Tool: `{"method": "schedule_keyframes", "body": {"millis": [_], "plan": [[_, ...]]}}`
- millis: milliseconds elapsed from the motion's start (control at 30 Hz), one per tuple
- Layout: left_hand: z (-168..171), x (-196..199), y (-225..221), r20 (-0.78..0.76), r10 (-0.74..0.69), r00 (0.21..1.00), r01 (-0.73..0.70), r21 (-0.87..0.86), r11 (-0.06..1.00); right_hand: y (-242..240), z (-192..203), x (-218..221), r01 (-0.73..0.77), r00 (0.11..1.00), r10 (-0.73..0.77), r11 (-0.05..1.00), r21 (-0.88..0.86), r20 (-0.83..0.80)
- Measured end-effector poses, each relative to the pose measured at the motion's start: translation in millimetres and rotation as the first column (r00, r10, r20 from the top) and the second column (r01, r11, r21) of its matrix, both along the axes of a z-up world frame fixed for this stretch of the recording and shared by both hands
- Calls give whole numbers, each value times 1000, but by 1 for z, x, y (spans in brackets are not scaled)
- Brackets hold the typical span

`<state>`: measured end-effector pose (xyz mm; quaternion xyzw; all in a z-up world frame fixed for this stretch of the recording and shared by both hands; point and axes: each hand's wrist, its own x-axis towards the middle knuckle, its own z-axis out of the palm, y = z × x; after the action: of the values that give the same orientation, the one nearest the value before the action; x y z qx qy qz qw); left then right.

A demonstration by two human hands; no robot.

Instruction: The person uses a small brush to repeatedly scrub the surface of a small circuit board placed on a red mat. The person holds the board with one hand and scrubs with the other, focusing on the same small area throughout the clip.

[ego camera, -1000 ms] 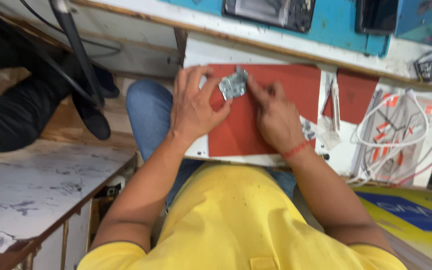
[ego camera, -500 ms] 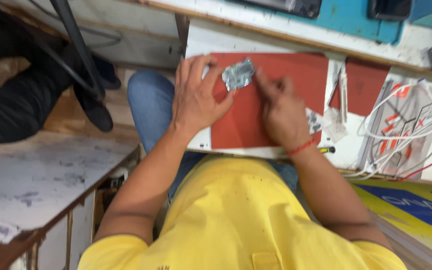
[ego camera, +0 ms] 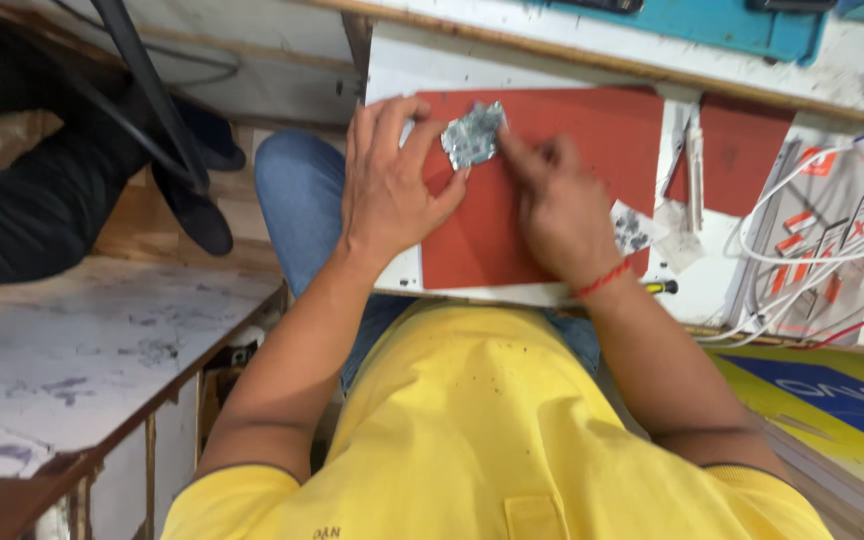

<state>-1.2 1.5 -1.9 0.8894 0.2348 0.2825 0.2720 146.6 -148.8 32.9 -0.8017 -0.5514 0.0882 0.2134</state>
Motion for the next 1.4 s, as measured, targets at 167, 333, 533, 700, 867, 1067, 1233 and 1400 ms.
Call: {"method": "schedule_keyframes", "body": {"millis": [167,333,533,700,867,1067,1233,1400], "plan": [[4,2,4,12,-13,1000,13,12,1000,0,11,-4,-50,998,43,990,-134,-54],[-2,-5,-6,-8,-4,1000,4,0,1000,-9,2,-4,-3,1000,1,993,-118,-17],[4,2,2,8,-3,1000,3,11,1000,-7,-7,7,-28,1000,27,993,-111,-12],[3,2,4,1,-9,1000,9,13,1000,-6,-4,10,-169,986,165,969,-183,-36],[4,0,0,3,4,1000,-4,2,1000,-7,-5,16,-72,997,73,989,-130,1],[3,1,-3,-3,9,1000,-9,-7,1000,-12,-6,12,-64,993,55,994,-88,-104],[11,5,9,4,7,1000,-7,50,999,14,3,6,-62,998,61,992,-110,-15],[4,2,-1,-6,1,1000,-1,-2,1000,-1,-3,21,88,996,-89,985,-149,0]]}}
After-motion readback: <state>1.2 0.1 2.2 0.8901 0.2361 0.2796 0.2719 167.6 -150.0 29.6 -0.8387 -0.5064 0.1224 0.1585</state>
